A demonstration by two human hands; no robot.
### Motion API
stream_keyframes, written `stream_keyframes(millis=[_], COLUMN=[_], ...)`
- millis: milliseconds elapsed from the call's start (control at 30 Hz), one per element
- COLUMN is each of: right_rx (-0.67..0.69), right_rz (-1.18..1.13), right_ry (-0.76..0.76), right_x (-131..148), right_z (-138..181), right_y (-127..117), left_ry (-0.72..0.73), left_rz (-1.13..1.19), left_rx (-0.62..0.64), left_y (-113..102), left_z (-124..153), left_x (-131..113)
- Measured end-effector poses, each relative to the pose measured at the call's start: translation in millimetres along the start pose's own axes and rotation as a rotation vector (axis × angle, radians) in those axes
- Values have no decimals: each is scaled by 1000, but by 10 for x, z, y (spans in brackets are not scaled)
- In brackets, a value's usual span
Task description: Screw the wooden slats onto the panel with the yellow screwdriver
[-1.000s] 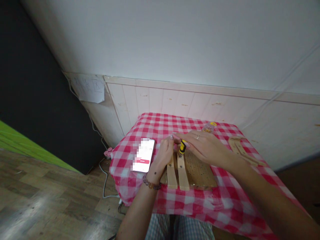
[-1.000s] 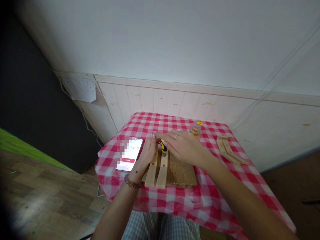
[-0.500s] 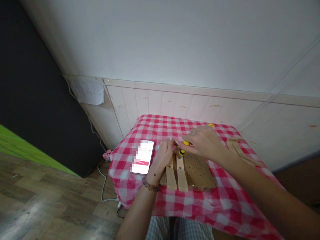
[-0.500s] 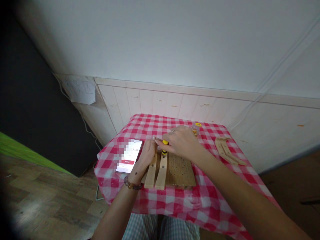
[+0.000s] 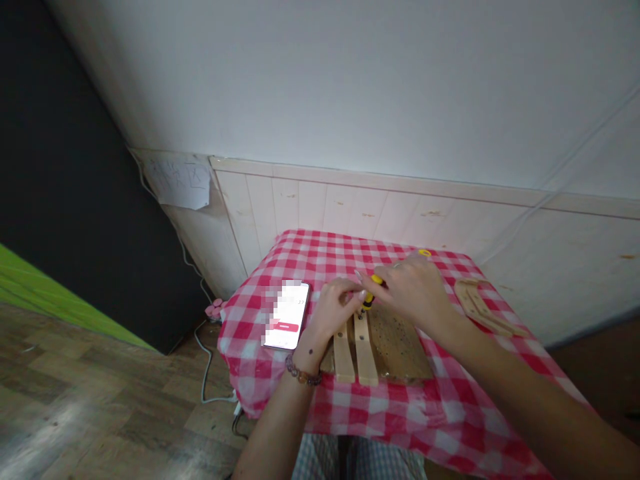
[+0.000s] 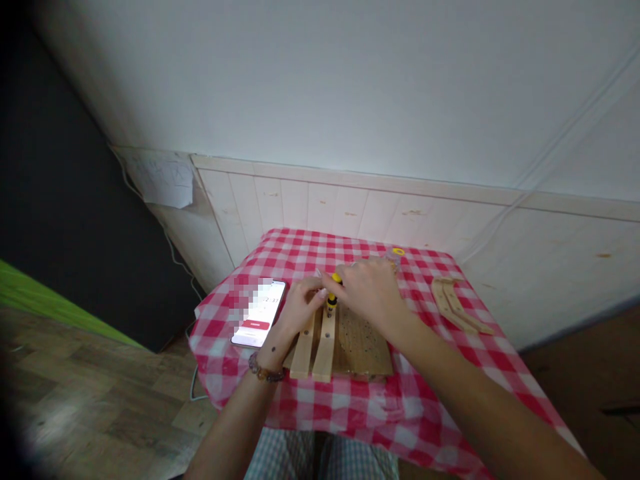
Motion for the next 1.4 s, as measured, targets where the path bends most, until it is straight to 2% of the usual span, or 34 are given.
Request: stream_keyframes(millis=[233, 433, 500, 667, 833, 967, 1167, 1400], right_rx=[-42, 49, 59, -1, 43, 65, 55, 54], right_rz=[48, 18, -68, -503, -683, -694, -646, -491], right_ry=[-35, -14, -55, -356, -387, -375, -375, -345], right_x=[5, 20, -1, -136, -286, -276, -264, -252], right_z=[2, 0, 2, 62, 65, 30, 44, 83], right_y=[36, 13, -16, -75, 15, 28, -53, 7], left_ry=[84, 151, 161, 182, 168, 129, 32, 29], left_rz=[-6, -57, -71, -81, -68, -49, -29, -27], left_rx=[26, 17, 14, 19, 12, 14, -62, -71], left_y=[-18, -43, -52, -62, -51, -35, -53, -41], left_z=[6, 15, 16, 19, 10, 29, 81, 48], left_x=[-77, -112, -130, -157, -145, -113, -30, -50])
Point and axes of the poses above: each hand's wrist, its own z-axis away from the middle knuckle, its own y-axis out of the palm, x = y × z, the point moved 5 cm from there along -z, towards the middle knuckle, and after that the axes turned 2 degrees about -y, right-handed, at the moved point
